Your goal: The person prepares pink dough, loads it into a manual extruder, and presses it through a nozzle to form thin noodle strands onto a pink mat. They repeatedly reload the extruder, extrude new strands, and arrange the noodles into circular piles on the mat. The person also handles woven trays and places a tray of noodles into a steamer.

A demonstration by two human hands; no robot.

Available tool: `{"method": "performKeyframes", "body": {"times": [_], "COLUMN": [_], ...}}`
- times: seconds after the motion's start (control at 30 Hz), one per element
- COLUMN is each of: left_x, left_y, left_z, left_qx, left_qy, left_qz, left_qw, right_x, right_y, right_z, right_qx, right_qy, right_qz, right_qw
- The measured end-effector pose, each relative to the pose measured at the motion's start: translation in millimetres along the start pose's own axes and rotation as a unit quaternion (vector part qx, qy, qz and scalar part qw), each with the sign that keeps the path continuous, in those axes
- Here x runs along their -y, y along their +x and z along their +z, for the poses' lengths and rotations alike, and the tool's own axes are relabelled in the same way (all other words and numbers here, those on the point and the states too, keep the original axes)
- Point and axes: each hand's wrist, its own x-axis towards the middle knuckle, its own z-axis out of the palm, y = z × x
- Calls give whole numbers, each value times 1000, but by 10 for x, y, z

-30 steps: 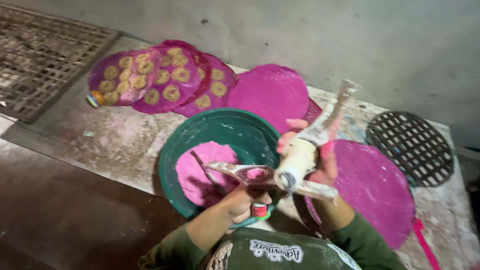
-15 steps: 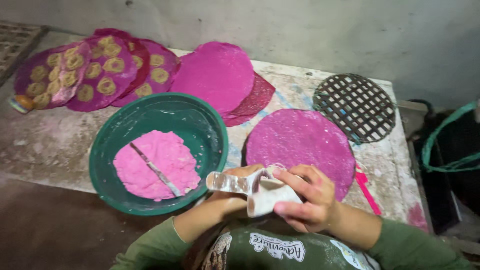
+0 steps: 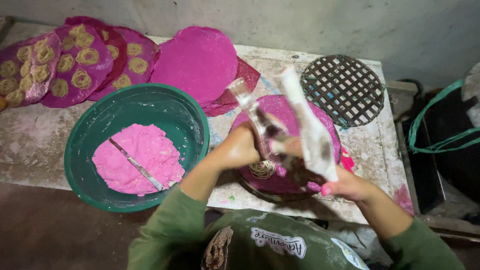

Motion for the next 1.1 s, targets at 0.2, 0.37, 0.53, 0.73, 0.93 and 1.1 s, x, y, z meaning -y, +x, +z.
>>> {"method": "performKeyframes", "body": {"times": [0.2,0.37,0.53,0.73,0.93,1.1], "left_x": [1506,2176,1817,1100,376,151], "left_y": [344,209,-399,-541,-19,243], "left_z": [132,516,1251,1208,424,390], "left_qx": [-341,-295,-385,-425,8,81], "left_qy": [65,-408,-372,-159,-757,-708], "left_qz": [-141,-131,-144,-19,80,169], "left_qw": [927,854,833,891,649,681], "right_x": [88,29,-222,-502,-628,-456], "right_y": [-404,-497,-600,-655,-511,-572], "right_z": [156,239,188,-7,14,-139], "right_qx": [-158,-175,-165,-80,64,50], "right_qy": [85,142,161,138,249,207], "right_qz": [-60,-43,-13,28,179,238], "right_qw": [982,973,973,987,950,948]}}
